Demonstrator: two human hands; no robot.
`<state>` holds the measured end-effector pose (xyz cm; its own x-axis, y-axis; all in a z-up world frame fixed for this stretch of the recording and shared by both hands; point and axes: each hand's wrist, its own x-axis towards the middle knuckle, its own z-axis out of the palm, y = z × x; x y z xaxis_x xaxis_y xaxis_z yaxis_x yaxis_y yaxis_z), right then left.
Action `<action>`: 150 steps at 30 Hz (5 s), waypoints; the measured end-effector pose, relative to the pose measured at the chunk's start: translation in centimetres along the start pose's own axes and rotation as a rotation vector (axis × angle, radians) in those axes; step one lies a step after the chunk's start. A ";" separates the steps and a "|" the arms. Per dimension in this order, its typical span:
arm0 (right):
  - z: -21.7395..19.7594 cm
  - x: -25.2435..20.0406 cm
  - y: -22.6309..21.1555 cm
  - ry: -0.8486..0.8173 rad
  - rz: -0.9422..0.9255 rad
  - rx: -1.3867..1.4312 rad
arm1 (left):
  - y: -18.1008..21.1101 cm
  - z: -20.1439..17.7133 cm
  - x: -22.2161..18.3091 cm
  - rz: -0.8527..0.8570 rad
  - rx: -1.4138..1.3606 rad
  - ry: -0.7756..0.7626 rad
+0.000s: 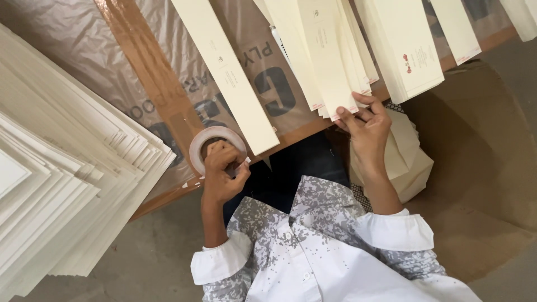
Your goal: The person peels adhesive backing from double-sided tape and applies the strips to cardboard paper components, using a utility knife to cut the strips from a roll.
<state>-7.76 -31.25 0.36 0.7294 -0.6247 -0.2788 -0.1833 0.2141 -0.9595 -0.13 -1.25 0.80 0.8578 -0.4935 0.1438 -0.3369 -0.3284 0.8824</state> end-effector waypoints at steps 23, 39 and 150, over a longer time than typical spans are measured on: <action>-16.7 11.7 -1.2 0.456 -0.715 -0.944 | -0.3 0.0 -0.1 0.042 0.046 -0.011; -22.8 15.3 1.8 0.448 -0.422 -0.200 | -0.4 0.4 -0.1 0.036 0.059 -0.004; 3.3 -2.4 -12.7 -0.118 -0.546 0.068 | -1.0 0.0 -0.7 0.048 -0.096 0.021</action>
<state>-5.06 -29.98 13.32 0.7761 -0.5710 0.2676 0.2815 -0.0660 -0.9573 -0.37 -0.59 -0.23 0.8497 -0.4897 0.1953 -0.3399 -0.2256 0.9130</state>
